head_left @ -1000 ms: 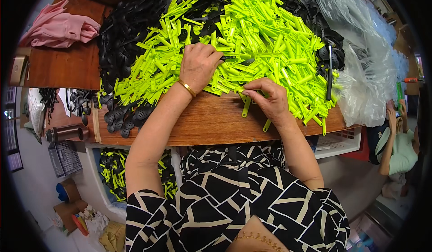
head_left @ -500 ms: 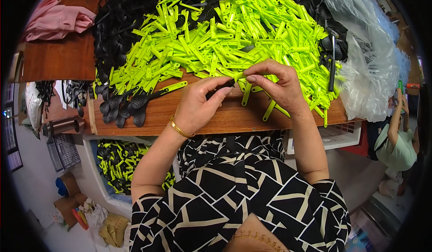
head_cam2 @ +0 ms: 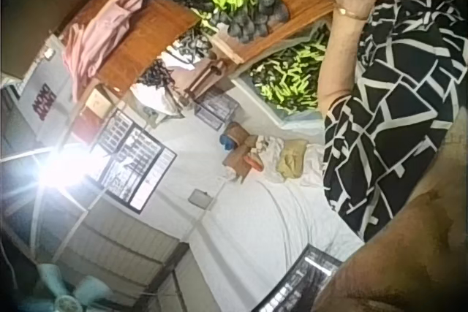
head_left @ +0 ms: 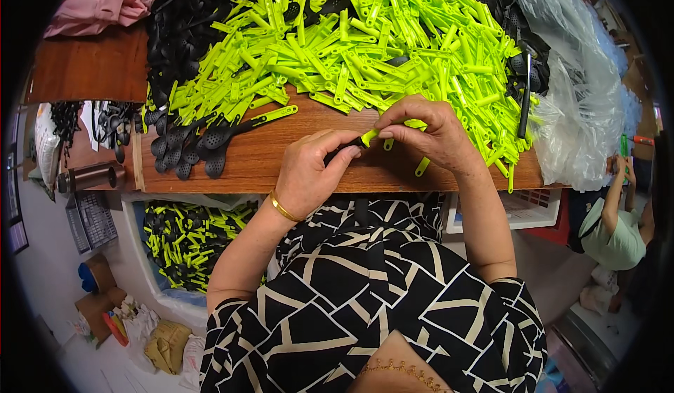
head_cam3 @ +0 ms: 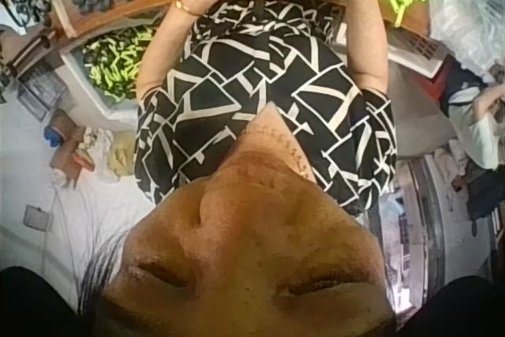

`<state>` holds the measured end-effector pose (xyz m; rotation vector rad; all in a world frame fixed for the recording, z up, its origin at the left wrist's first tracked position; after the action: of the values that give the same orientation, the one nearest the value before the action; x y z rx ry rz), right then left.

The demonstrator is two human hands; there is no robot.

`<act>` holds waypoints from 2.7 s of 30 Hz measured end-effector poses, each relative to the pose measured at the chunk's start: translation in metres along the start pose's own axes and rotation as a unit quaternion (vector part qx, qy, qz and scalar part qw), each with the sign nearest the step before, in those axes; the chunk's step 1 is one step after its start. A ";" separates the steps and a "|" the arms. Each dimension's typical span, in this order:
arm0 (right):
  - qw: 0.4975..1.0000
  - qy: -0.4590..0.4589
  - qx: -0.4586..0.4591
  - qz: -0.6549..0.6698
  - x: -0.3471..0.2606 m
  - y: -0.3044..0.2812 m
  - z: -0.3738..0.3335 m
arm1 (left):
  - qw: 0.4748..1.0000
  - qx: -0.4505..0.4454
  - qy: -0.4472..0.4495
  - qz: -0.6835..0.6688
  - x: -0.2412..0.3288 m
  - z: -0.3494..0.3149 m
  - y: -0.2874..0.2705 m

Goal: The person assembles kitchen utensils by inserting neon green plastic handles into black slotted spoon heads. They repeatedly pick a handle and a spoon head, align them, and press them together, then place the completed utensil on the table. The process is continuous and repetitive throughout the clip.

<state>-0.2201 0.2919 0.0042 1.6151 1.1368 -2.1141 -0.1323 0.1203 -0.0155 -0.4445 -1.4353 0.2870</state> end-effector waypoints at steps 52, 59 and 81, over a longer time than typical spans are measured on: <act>0.940 -0.137 0.134 -0.283 0.003 0.041 -0.038 | 0.869 0.128 -0.280 -0.387 -0.103 -0.173 0.036; 0.904 -0.018 0.188 -0.384 0.036 -0.045 -0.084 | 0.845 0.098 -0.272 -0.449 -0.082 -0.141 0.021; 0.943 0.012 0.258 -0.208 0.060 -0.060 -0.070 | 0.898 0.191 -0.026 0.396 -0.052 -0.034 -0.056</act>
<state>-0.2286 0.3962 -0.0293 1.7206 1.0606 -2.8655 -0.1093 0.0436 -0.0382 -0.6836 -1.1458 1.2234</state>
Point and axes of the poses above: each hand's wrist, its own z-axis towards the middle knuckle, its own y-axis out of the palm, x = y × z, the point moved 8 cm from there along z, towards the middle knuckle, and after that the axes turned 2 degrees about y, right-handed, at the moved point
